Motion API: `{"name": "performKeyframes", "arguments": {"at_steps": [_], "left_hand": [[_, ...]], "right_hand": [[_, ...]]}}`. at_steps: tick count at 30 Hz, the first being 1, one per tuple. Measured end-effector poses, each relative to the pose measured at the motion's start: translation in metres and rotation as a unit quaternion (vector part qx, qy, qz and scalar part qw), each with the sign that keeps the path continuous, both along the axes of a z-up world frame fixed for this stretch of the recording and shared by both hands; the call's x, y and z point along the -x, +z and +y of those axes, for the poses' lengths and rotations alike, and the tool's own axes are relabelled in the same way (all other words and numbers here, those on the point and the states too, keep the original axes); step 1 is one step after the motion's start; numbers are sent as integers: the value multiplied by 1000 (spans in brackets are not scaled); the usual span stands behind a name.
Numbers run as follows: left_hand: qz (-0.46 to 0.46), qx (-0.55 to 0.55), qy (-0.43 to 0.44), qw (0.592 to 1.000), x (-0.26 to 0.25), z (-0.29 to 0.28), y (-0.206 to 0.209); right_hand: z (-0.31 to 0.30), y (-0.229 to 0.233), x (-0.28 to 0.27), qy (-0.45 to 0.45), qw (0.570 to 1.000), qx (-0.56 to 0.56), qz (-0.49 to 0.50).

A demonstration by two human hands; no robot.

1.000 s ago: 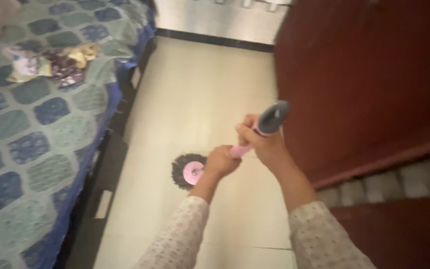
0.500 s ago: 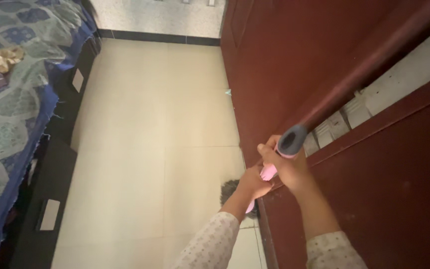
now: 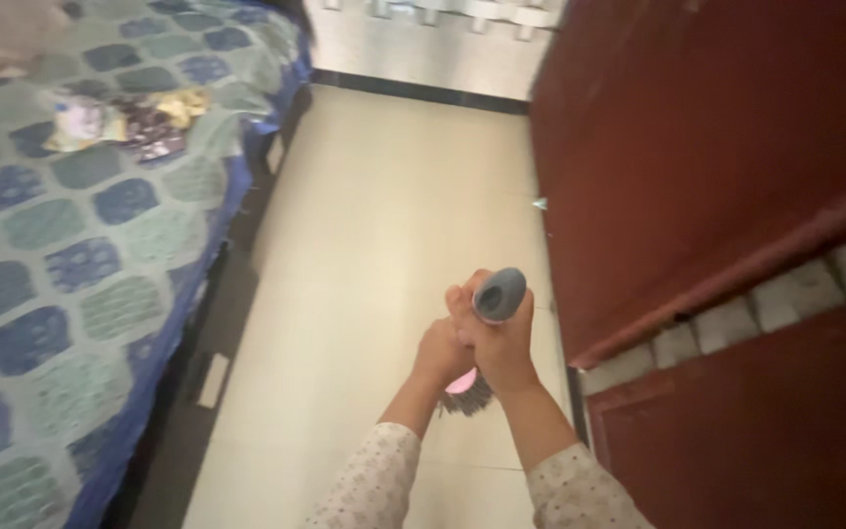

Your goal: The person mops the floor using a spin mop, cleaning around furniture and then rinsing the mop head in a bucket.

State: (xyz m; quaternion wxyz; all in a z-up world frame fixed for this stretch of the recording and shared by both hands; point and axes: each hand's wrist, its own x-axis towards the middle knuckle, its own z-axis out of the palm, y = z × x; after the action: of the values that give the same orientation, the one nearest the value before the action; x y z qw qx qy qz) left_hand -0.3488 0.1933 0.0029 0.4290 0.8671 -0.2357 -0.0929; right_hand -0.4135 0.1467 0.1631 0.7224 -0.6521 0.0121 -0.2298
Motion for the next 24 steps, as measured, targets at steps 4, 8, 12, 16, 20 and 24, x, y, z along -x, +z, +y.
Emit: {"name": "performKeyframes", "arguments": {"at_steps": [4,8,12,16,20,24], "left_hand": [[-49,28,51,997,-16,84,17],[-95,9,8,995,-36,124,-3],[-66,-63,-54,994,-52,129,-31],[-1,83,36,996,-63,105,-47],[22,70,36,997,-81,75,-65],[-54,93,-6,994,-107,56,-126]], "right_hand": [[69,-21,-16,72,995,7,-75],[101,-40,-19,35,996,69,-46],[111,-52,-24,-34,984,175,-2],[93,-52,-38,-27,992,117,-44],[57,-67,-52,-43,993,103,-45],[45,-123,-53,-76,983,150,-76]]}}
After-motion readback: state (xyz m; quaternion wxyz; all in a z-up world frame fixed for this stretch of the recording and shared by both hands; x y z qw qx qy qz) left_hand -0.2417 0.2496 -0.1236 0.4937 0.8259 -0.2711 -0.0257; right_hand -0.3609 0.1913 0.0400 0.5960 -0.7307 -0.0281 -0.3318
